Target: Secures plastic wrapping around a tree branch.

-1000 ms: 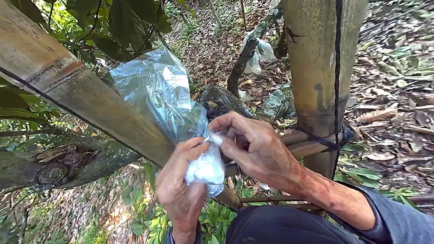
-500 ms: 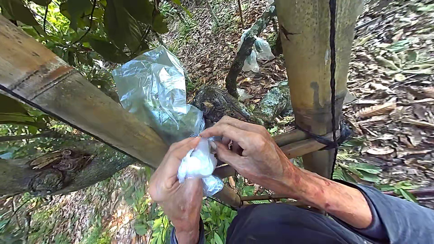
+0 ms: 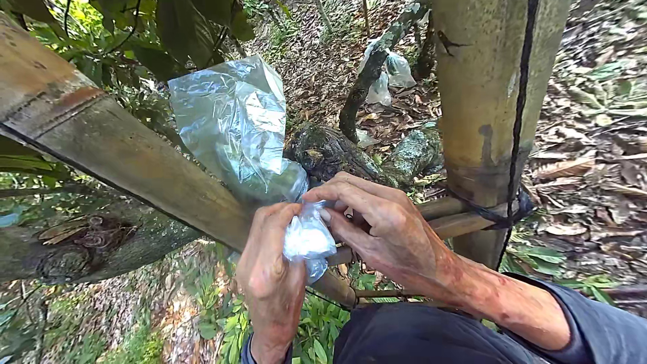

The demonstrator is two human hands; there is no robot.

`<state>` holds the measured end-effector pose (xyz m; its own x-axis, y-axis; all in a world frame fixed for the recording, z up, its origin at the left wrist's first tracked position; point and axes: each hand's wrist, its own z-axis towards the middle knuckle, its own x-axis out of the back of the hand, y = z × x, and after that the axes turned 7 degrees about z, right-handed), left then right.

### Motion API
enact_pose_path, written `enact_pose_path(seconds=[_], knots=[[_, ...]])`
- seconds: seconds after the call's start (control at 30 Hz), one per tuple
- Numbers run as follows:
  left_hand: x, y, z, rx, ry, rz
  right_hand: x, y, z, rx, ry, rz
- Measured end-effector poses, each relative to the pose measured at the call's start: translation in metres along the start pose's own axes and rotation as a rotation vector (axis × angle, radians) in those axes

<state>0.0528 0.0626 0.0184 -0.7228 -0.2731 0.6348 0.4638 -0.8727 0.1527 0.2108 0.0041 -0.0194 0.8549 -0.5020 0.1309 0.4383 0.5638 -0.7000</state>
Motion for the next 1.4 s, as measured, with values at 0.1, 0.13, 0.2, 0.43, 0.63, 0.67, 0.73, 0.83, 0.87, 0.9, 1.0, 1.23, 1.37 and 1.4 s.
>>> enact_pose_path(seconds=[0.1, 0.13, 0.2, 0.43, 0.63, 0.67, 0.73, 0.83, 0.87, 0.9, 1.0, 1.23, 1.37, 1.4], knots=[[0.002, -0.001, 0.004, 0.012, -0.037, -0.035, 0.001, 0.0, 0.002, 0.004, 0.019, -0.026], [0.003, -0.001, 0.005, 0.02, -0.05, -0.059, 0.002, 0.0, 0.003, 0.006, 0.026, -0.033], [0.006, 0.0, 0.006, 0.053, -0.089, -0.123, 0.002, -0.001, 0.005, 0.01, 0.034, -0.036], [0.016, 0.003, 0.011, 0.205, -0.199, -0.304, 0.003, 0.001, 0.009, -0.028, 0.025, 0.02], [0.018, 0.004, 0.012, 0.259, -0.225, -0.32, 0.021, -0.016, -0.008, 0.007, 0.074, 0.145], [0.019, 0.005, 0.012, 0.264, -0.228, -0.315, 0.022, -0.017, -0.012, 0.012, 0.062, 0.149], [0.019, 0.005, 0.012, 0.276, -0.223, -0.316, 0.022, -0.015, -0.015, -0.01, -0.01, 0.082], [0.019, 0.006, 0.013, 0.282, -0.223, -0.333, 0.018, -0.008, -0.011, -0.031, -0.094, -0.005], [0.018, 0.007, 0.013, 0.283, -0.221, -0.338, 0.017, -0.006, -0.008, -0.028, -0.105, 0.001], [0.018, 0.007, 0.014, 0.283, -0.218, -0.339, 0.016, -0.005, -0.005, -0.03, -0.12, 0.013], [0.018, 0.008, 0.013, 0.279, -0.217, -0.325, 0.012, -0.003, -0.001, -0.052, -0.163, 0.035], [0.02, 0.004, 0.015, 0.256, -0.246, -0.295, 0.011, 0.0, 0.005, -0.083, -0.181, 0.078], [0.019, 0.005, 0.016, 0.257, -0.225, -0.269, 0.013, 0.002, 0.005, -0.123, -0.197, 0.063], [0.017, 0.005, 0.016, 0.252, -0.219, -0.256, 0.013, 0.002, 0.005, -0.134, -0.198, 0.047]])
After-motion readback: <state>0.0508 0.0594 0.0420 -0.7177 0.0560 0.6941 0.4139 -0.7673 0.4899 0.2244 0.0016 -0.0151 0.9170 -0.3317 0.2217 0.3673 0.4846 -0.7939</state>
